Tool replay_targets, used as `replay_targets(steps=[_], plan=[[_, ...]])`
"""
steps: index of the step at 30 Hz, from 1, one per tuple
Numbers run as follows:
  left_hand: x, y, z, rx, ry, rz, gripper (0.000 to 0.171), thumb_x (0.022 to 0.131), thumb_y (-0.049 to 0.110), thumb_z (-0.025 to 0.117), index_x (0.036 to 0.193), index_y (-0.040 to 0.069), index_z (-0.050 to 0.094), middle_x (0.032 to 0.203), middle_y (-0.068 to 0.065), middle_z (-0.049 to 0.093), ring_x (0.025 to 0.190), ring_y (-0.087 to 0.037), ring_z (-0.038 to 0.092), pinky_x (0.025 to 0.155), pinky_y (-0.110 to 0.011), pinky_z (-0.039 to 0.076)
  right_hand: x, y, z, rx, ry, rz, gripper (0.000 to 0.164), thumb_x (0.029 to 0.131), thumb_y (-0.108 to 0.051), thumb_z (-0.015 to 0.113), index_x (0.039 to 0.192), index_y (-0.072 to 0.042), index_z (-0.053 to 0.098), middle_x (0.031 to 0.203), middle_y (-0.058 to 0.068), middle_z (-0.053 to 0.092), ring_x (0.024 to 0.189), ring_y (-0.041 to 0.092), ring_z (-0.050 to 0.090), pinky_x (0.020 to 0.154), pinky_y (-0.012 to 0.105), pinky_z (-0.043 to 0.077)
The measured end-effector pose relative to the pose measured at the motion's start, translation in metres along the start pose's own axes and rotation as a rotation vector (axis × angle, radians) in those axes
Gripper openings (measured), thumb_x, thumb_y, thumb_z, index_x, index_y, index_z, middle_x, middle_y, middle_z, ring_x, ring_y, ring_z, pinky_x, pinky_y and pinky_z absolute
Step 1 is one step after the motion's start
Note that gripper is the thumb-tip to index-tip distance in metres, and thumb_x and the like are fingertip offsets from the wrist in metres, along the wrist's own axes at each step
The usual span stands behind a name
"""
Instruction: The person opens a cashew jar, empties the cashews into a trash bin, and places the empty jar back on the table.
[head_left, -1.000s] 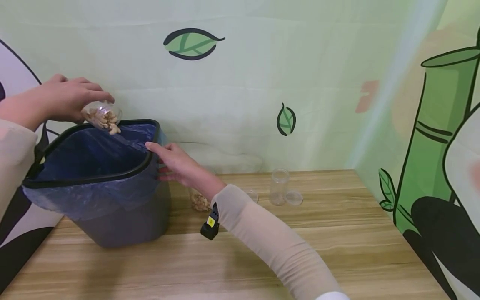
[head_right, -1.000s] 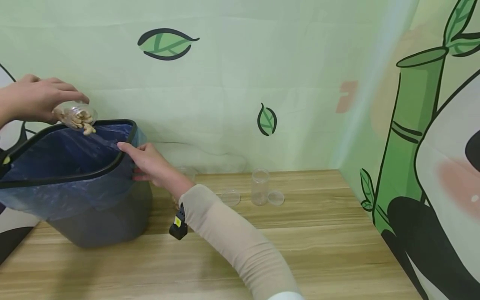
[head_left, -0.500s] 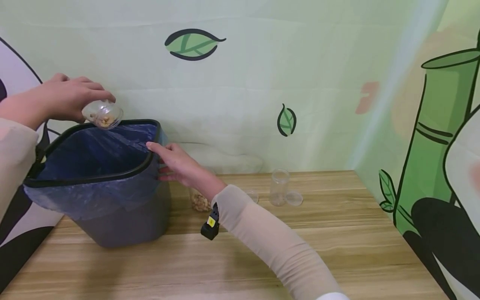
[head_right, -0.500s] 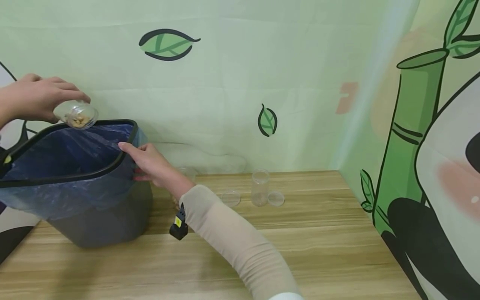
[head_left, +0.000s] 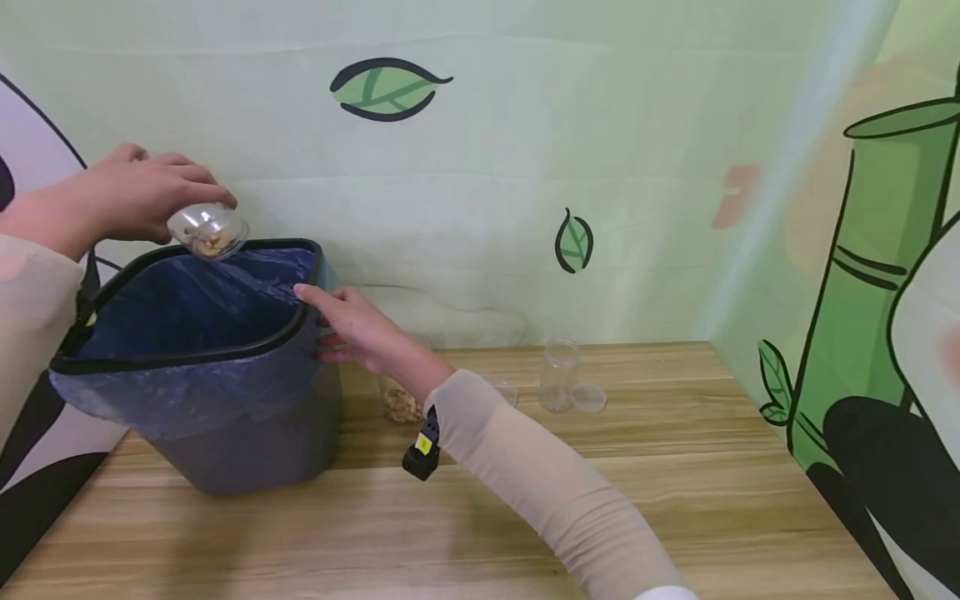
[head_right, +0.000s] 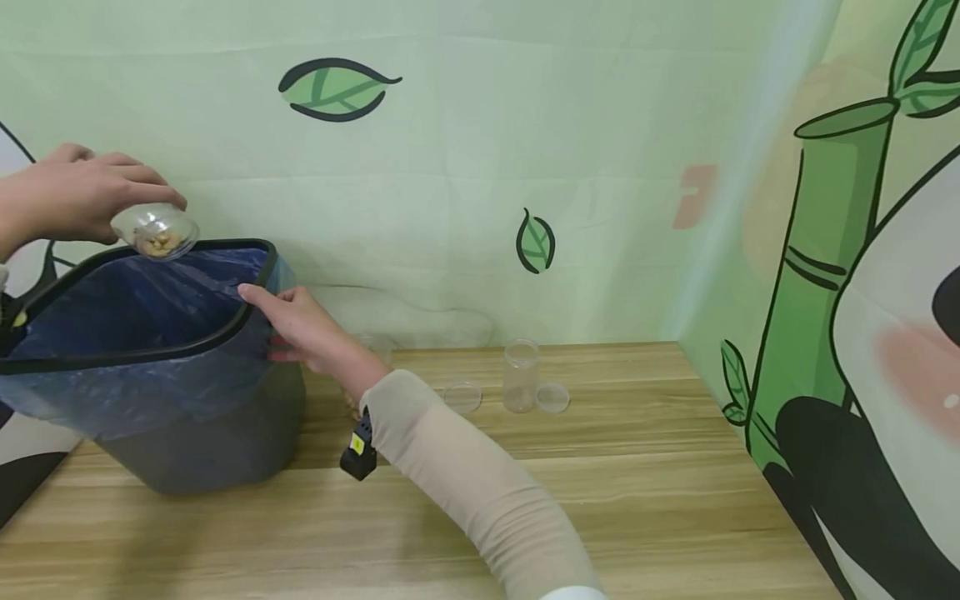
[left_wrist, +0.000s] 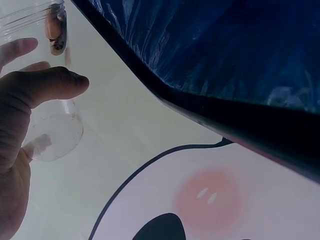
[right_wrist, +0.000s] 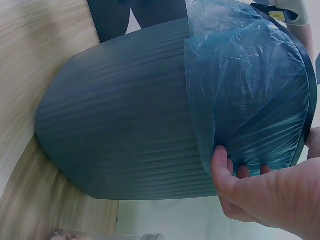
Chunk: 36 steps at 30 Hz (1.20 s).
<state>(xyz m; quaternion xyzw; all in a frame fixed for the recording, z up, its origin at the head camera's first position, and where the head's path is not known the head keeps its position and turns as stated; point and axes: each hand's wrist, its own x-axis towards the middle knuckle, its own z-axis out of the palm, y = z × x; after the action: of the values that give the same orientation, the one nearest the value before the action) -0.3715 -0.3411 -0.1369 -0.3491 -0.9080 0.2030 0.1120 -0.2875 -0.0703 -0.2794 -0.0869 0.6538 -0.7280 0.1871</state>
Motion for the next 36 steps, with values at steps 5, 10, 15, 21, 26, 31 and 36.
replay_targets(steps=[5, 10, 15, 21, 26, 31, 36], plan=[[0.001, 0.002, 0.0, 0.021, 0.001, 0.005, 0.078, 0.063, 0.0, 0.092, 0.132, 0.013, 0.059, 0.135, -0.025, 0.057, 0.126, -0.048, 0.044, 0.09, -0.082, 0.032, 0.0, 0.0, 0.0, -0.011, -0.004, -0.001, 0.045, 0.1, -0.044, 0.063, 0.119, -0.007, 0.045, 0.124, 0.018, 0.051, 0.105, 0.033, 0.062, 0.097, 0.05, 0.054], [0.002, 0.003, -0.001, 0.023, 0.01, 0.011, 0.076, 0.064, -0.005, 0.09, 0.132, 0.012, 0.061, 0.135, -0.025, 0.057, 0.127, -0.048, 0.044, 0.091, -0.082, 0.031, 0.0, 0.001, 0.0, 0.002, -0.008, -0.002, 0.045, 0.099, -0.044, 0.063, 0.118, -0.007, 0.045, 0.124, 0.019, 0.052, 0.106, 0.034, 0.062, 0.098, 0.05, 0.053], [0.003, 0.006, -0.001, 0.022, 0.024, 0.016, 0.077, 0.062, -0.008, 0.09, 0.13, 0.012, 0.061, 0.133, -0.025, 0.058, 0.126, -0.048, 0.044, 0.091, -0.082, 0.031, 0.001, 0.002, -0.001, 0.011, -0.006, 0.005, 0.044, 0.099, -0.044, 0.064, 0.117, -0.008, 0.046, 0.124, 0.018, 0.052, 0.108, 0.035, 0.062, 0.097, 0.05, 0.053], [0.009, 0.008, -0.002, 0.038, 0.055, 0.039, 0.076, 0.062, -0.011, 0.088, 0.129, 0.013, 0.062, 0.13, -0.023, 0.059, 0.127, -0.047, 0.044, 0.093, -0.081, 0.028, 0.0, 0.001, -0.002, 0.013, 0.001, 0.004, 0.046, 0.099, -0.044, 0.063, 0.121, -0.008, 0.046, 0.127, 0.019, 0.052, 0.114, 0.038, 0.06, 0.098, 0.05, 0.053], [0.014, 0.011, -0.003, 0.058, 0.06, 0.061, 0.072, 0.066, -0.015, 0.084, 0.129, 0.013, 0.063, 0.129, -0.022, 0.06, 0.127, -0.047, 0.044, 0.095, -0.081, 0.027, 0.0, 0.001, -0.006, 0.023, 0.009, -0.003, 0.045, 0.1, -0.043, 0.063, 0.121, -0.007, 0.046, 0.124, 0.018, 0.053, 0.115, 0.039, 0.06, 0.098, 0.051, 0.053], [0.019, 0.014, -0.005, 0.07, 0.053, 0.078, 0.072, 0.066, -0.015, 0.085, 0.129, 0.013, 0.064, 0.13, -0.022, 0.06, 0.128, -0.047, 0.044, 0.096, -0.081, 0.026, 0.001, 0.001, -0.008, 0.019, 0.024, -0.001, 0.047, 0.099, -0.044, 0.064, 0.122, -0.007, 0.046, 0.126, 0.019, 0.053, 0.115, 0.039, 0.06, 0.098, 0.05, 0.053], [0.02, 0.014, -0.005, 0.083, 0.053, 0.095, 0.073, 0.065, -0.014, 0.086, 0.129, 0.013, 0.064, 0.129, -0.021, 0.06, 0.128, -0.047, 0.043, 0.097, -0.08, 0.024, 0.001, 0.0, -0.006, 0.005, 0.029, 0.0, 0.047, 0.099, -0.045, 0.063, 0.121, -0.007, 0.045, 0.125, 0.019, 0.053, 0.115, 0.038, 0.061, 0.098, 0.05, 0.053]])
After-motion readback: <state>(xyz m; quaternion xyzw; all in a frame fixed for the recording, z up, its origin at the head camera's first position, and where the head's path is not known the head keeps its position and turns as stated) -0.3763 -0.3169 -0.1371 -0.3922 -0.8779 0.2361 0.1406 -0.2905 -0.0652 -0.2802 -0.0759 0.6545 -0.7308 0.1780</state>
